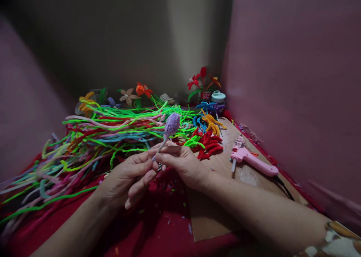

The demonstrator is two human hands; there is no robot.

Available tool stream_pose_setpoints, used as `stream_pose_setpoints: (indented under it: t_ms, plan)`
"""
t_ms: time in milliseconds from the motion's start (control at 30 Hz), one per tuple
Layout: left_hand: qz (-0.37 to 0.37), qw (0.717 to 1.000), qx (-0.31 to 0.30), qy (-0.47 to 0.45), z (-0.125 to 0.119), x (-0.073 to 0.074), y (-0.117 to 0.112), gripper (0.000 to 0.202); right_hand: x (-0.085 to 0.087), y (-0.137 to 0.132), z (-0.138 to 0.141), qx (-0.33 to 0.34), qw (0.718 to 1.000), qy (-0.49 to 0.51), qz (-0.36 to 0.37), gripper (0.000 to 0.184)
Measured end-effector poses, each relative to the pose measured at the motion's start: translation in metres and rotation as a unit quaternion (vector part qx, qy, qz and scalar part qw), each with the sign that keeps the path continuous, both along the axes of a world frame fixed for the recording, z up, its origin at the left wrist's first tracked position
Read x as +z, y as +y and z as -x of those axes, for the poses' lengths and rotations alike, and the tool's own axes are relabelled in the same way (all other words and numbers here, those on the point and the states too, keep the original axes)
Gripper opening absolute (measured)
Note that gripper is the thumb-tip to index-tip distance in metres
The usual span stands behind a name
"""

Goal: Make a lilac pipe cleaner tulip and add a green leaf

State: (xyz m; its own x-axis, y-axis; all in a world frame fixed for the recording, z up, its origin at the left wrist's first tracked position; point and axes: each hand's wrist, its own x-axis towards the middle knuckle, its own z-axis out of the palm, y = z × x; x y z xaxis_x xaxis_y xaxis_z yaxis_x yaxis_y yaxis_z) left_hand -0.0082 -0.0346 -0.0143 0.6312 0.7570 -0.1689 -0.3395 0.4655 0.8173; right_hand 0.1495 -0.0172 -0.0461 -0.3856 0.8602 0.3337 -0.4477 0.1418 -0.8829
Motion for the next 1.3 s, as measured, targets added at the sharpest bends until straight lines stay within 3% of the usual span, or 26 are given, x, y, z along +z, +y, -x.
stream_pose_setpoints:
  t_ms: [200,300,400,467,500,600,667,733,800,900,1067,1200,1300]
  plan:
    - [-0.041,0.999,-0.003,0.010,0.001,-0.001,-0.001,0.014,0.002,0.000,-0.001,0.011,1.000,0.008,0.020,0.010]
    - [-0.067,0.996,0.011,0.060,0.000,0.000,-0.002,0.018,0.002,-0.001,0.001,0.006,0.998,0.015,0.059,0.011]
    - [-0.139,0.978,0.047,0.147,-0.005,0.002,-0.005,0.025,0.000,0.000,0.002,-0.004,0.997,0.009,0.081,0.012]
    - [-0.223,0.939,0.093,0.245,-0.008,0.002,-0.006,0.022,-0.001,0.001,0.003,-0.012,0.996,0.008,0.092,0.013]
    - [-0.275,0.905,0.121,0.301,-0.009,0.000,-0.006,0.019,-0.002,0.001,0.003,-0.017,0.995,0.010,0.100,0.013]
    - [-0.455,0.762,0.180,0.424,-0.010,-0.010,-0.005,0.015,-0.003,0.000,0.004,-0.035,0.992,0.019,0.119,0.011]
    - [-0.527,0.686,0.217,0.453,-0.008,-0.019,-0.003,0.017,-0.003,0.000,0.005,-0.042,0.991,0.011,0.125,0.011]
    - [-0.560,0.647,0.239,0.458,-0.006,-0.026,-0.002,0.019,-0.005,0.000,0.005,-0.048,0.991,-0.003,0.122,0.012]
    - [-0.580,0.637,0.248,0.444,-0.004,-0.029,-0.001,0.018,-0.006,0.001,0.004,-0.054,0.992,-0.014,0.117,0.014]
    - [-0.569,0.666,0.254,0.410,-0.005,-0.026,-0.002,0.019,-0.007,0.002,0.004,-0.054,0.992,-0.026,0.108,0.016]
    - [-0.423,0.782,0.254,0.381,-0.009,-0.011,-0.006,0.019,-0.003,0.001,0.005,-0.011,0.994,-0.022,0.102,0.024]
    - [-0.268,0.886,0.243,0.291,-0.013,0.000,-0.010,0.018,-0.002,0.000,0.005,0.016,0.993,-0.001,0.114,0.024]
    - [-0.159,0.940,0.215,0.210,-0.013,0.003,-0.010,0.016,-0.003,0.002,0.004,0.011,0.994,-0.003,0.111,0.023]
